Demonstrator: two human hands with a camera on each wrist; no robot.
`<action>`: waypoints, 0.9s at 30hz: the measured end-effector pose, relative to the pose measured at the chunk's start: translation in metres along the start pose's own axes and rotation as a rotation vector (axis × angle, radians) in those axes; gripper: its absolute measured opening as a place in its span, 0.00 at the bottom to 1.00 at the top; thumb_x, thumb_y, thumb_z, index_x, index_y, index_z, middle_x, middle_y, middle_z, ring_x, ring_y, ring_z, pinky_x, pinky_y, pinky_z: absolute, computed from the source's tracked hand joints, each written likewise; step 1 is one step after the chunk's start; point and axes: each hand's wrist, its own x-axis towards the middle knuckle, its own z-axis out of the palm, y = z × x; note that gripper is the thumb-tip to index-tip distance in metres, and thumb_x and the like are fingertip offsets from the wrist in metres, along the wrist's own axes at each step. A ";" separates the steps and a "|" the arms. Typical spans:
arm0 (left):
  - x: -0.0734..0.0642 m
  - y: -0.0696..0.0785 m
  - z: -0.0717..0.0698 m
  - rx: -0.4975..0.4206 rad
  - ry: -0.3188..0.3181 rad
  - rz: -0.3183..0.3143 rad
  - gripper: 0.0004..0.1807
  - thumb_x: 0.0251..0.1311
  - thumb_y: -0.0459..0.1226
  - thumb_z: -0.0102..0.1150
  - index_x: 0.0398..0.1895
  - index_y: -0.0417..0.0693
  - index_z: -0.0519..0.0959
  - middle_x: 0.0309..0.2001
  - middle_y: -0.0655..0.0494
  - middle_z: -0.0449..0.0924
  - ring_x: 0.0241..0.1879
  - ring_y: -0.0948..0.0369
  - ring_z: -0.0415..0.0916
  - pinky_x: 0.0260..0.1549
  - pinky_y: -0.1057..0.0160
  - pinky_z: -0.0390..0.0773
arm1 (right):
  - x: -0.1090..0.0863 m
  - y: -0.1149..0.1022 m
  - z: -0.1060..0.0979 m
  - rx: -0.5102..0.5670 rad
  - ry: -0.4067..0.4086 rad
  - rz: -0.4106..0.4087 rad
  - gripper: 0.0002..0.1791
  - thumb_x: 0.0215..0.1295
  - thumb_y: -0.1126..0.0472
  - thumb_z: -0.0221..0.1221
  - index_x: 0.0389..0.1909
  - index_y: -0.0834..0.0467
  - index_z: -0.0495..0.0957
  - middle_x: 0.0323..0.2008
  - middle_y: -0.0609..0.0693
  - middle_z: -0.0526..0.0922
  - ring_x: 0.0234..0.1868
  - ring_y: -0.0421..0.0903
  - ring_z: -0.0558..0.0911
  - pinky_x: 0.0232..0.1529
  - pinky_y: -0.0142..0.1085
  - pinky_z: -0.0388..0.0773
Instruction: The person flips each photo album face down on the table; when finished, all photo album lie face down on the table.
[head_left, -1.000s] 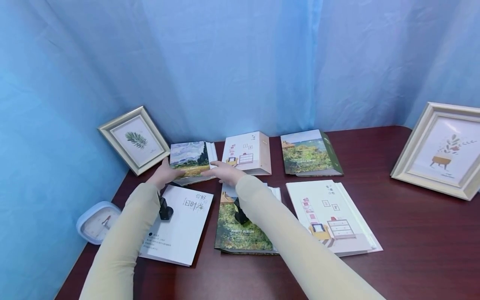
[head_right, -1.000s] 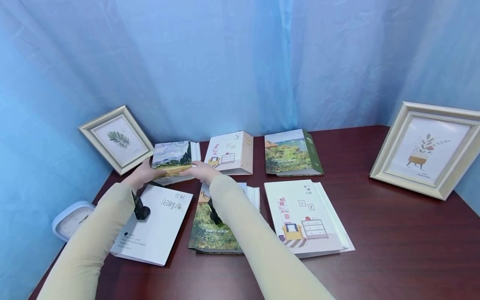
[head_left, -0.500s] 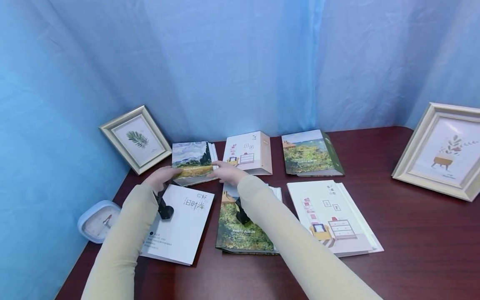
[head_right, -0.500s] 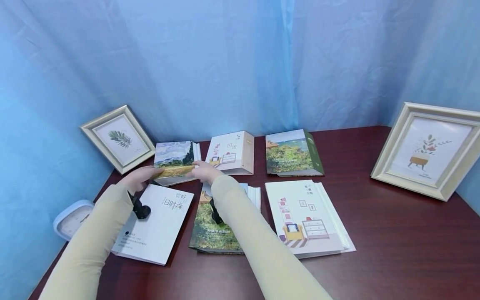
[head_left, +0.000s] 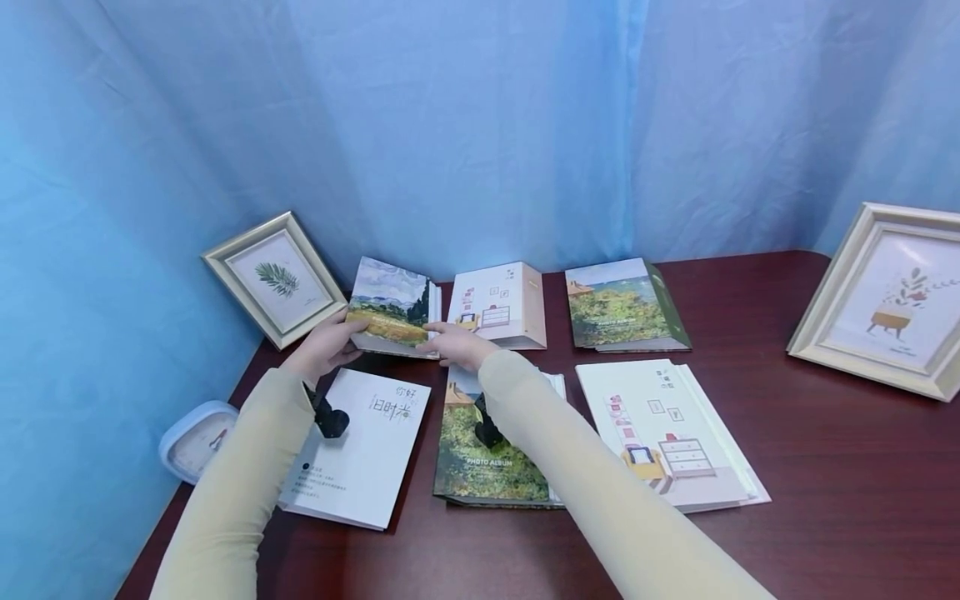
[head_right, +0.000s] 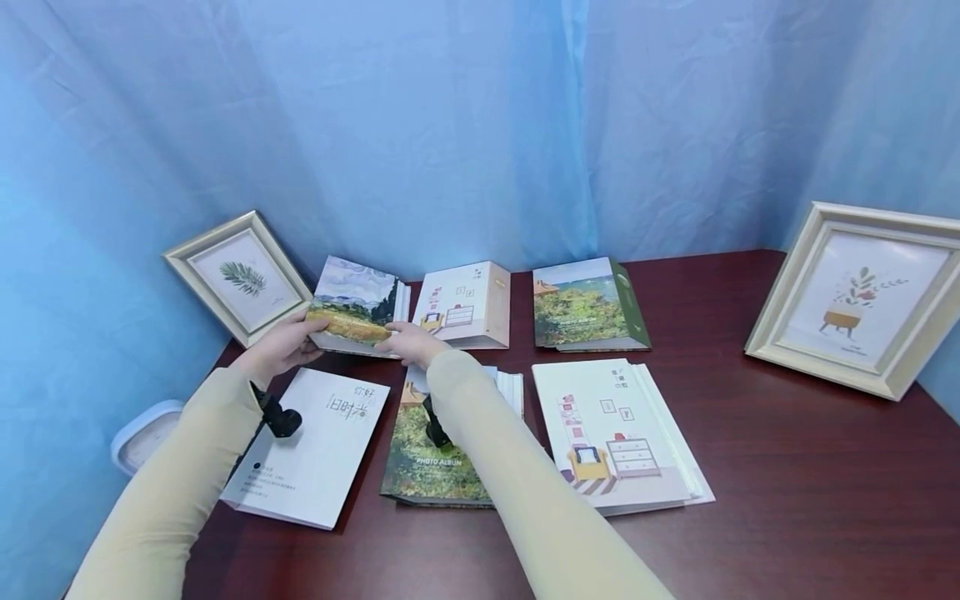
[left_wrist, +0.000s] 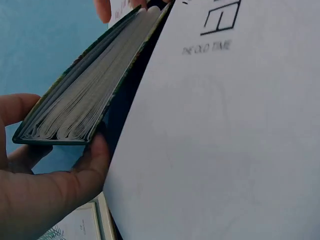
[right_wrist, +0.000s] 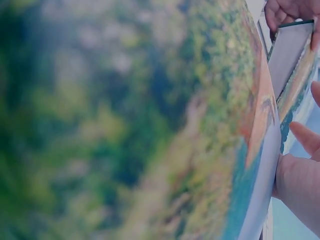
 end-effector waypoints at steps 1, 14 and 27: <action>-0.001 0.002 0.001 0.000 0.001 0.001 0.30 0.73 0.43 0.39 0.76 0.52 0.48 0.67 0.36 0.62 0.64 0.48 0.64 0.64 0.52 0.63 | 0.000 0.000 0.000 0.000 -0.001 0.001 0.32 0.71 0.61 0.50 0.74 0.52 0.52 0.74 0.54 0.51 0.71 0.56 0.59 0.67 0.48 0.61; -0.007 0.020 0.011 0.027 0.014 0.056 0.35 0.72 0.41 0.42 0.76 0.58 0.39 0.70 0.36 0.56 0.68 0.43 0.58 0.66 0.46 0.58 | -0.006 -0.009 0.000 -0.224 -0.042 -0.021 0.32 0.70 0.56 0.52 0.73 0.47 0.54 0.75 0.51 0.49 0.74 0.53 0.51 0.70 0.50 0.55; -0.013 0.037 0.022 0.115 0.053 0.092 0.36 0.71 0.42 0.44 0.76 0.56 0.40 0.72 0.39 0.51 0.71 0.45 0.52 0.65 0.46 0.60 | -0.011 -0.020 0.004 -0.288 0.132 -0.184 0.25 0.70 0.53 0.53 0.67 0.51 0.66 0.66 0.54 0.68 0.66 0.52 0.68 0.63 0.46 0.67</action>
